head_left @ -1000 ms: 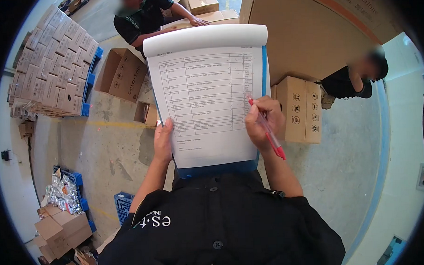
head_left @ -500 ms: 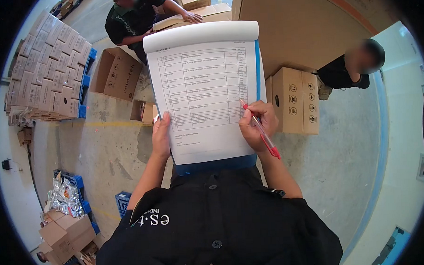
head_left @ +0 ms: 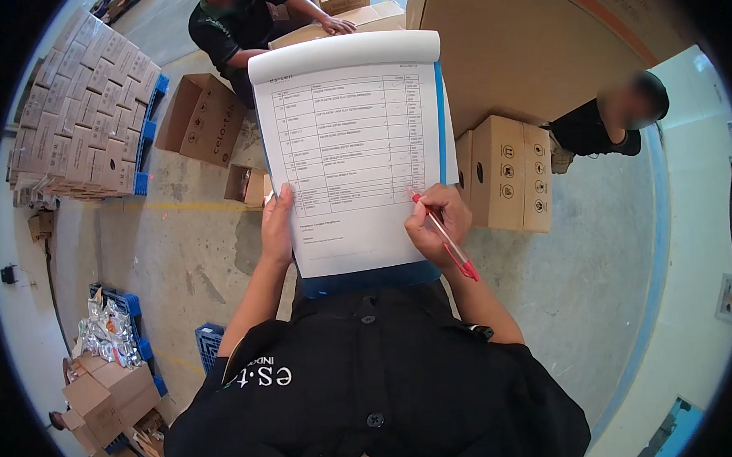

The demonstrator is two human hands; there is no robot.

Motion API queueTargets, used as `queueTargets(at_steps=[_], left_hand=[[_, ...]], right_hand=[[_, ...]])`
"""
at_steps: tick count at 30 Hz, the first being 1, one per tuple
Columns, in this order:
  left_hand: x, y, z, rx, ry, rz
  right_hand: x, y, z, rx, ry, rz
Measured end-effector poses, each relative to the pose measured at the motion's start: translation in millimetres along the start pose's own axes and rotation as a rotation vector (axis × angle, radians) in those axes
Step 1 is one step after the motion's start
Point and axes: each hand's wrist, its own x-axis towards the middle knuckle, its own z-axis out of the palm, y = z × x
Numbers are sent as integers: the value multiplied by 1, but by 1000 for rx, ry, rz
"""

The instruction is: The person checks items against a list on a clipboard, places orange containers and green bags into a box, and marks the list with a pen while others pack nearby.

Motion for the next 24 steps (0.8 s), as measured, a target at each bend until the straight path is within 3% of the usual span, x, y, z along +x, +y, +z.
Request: queueTargets(at_steps=[9,11,15,18,20,24], left_hand=[[-2,2,7,-27,28,12],[-2,3,5,-15,40,-6],[-4,5,5,1,31,-15],[-4,6,7,13,10,-16],[-4,7,8,17,6,-15],[-3,4,6,11,9,-12]], right_hand=[[-3,4,-1,89,-45,3],[5,6,4,133,88,139],[43,-9,-11,327,101,310],[69,-3,-19,293,118,267],[88,-6,-20,53,143,125],[105,3,-18,-70,39,-81]])
